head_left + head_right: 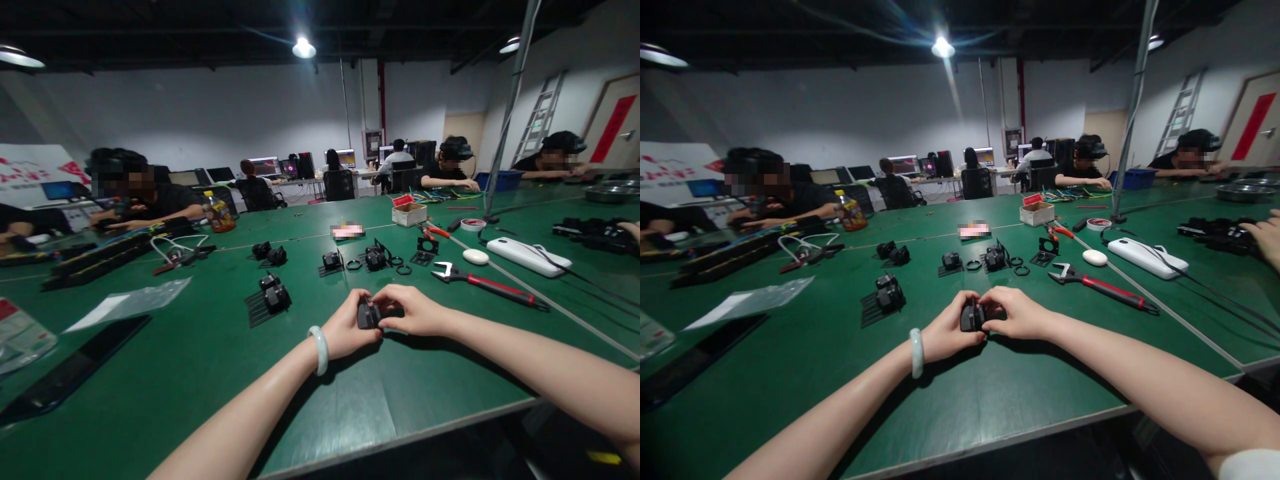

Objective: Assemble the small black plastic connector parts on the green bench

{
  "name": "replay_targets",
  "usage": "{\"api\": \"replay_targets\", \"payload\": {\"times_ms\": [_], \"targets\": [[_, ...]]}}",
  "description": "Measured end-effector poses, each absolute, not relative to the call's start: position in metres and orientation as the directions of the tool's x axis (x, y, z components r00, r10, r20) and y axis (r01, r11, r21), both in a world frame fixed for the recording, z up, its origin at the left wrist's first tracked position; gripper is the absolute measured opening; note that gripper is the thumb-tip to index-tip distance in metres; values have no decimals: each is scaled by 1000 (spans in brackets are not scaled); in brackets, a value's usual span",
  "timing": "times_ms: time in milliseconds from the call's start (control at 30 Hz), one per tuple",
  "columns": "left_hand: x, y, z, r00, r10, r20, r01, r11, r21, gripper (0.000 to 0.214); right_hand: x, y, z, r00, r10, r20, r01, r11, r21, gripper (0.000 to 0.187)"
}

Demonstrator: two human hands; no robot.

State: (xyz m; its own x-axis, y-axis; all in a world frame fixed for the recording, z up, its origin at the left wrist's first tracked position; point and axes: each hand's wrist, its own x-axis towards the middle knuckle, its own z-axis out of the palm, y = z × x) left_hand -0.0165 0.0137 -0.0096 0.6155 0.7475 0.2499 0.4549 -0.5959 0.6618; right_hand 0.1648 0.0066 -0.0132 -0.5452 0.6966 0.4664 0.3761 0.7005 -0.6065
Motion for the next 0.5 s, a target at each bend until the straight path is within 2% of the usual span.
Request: {"api": "replay_targets", "payload": {"times_ms": [500], "targets": [[-16, 13, -10, 617, 743, 261, 442, -601, 666, 51, 164, 8, -15, -530, 713, 459, 371, 682, -630, 35]]}}
